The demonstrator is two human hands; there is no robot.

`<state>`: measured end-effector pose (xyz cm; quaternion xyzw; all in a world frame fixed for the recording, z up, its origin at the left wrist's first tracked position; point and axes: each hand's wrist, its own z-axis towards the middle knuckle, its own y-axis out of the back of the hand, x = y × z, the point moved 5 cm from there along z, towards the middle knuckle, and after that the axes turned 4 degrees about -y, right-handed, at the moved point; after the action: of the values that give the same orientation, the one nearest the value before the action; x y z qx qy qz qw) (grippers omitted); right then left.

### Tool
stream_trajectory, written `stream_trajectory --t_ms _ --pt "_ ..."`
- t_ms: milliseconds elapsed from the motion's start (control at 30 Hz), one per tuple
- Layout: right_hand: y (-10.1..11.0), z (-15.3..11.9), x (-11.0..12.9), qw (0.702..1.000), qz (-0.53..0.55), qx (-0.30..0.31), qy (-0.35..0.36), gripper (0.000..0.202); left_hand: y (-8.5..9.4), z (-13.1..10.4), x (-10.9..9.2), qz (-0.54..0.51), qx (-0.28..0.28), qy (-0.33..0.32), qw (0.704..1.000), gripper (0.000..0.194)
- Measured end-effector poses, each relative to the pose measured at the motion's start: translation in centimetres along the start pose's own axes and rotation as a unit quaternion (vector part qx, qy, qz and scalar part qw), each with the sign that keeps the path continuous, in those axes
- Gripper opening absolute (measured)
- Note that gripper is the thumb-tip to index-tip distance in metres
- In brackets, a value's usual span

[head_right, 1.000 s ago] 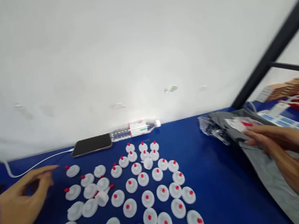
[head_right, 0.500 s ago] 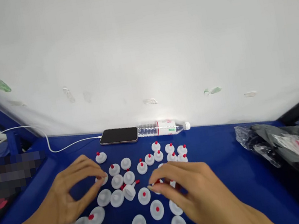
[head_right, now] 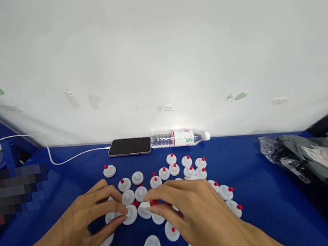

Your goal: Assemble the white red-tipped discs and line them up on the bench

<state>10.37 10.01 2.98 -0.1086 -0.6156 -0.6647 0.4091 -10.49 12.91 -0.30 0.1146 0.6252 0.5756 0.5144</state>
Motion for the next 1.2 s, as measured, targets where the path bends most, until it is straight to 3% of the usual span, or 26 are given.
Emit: stream_trajectory --t_ms 133,233,333,533,733,1033,1200 --pt "0.3 -0.1 0.6 1.0 0.016 -0.023 0.009 0.008 0.8 -0.3 -0.3 -0.111 -0.054 0.075 0.989 0.009" --pt "0.2 -0.1 0.8 0.999 0.012 -0.028 0.013 0.007 0.8 -0.5 0.0 -0.238 -0.12 0.144 0.953 0.017" --pt "0.0 -0.2 0.8 0.999 0.01 -0.033 0.015 0.009 0.3 -0.3 0.3 -0.314 -0.124 0.168 0.926 0.024" --pt "0.3 0.0 1.4 0.997 0.048 -0.062 0.016 0.005 -0.1 0.1 0.6 -0.284 -0.101 0.139 0.943 0.022" --pt "-1.6 -0.4 2.1 0.993 0.094 -0.031 0.069 0.013 -2.0 -0.3 0.6 -0.335 -0.075 0.112 0.932 0.054" --pt "-2.6 -0.6 1.7 0.993 0.098 -0.028 0.063 0.012 -1.5 -0.4 0.0 -0.327 -0.108 0.066 0.936 0.046" --pt "-4.2 -1.1 1.1 0.991 0.105 -0.04 0.072 0.017 -2.1 -0.7 -0.1 -0.315 -0.118 0.067 0.939 0.044"
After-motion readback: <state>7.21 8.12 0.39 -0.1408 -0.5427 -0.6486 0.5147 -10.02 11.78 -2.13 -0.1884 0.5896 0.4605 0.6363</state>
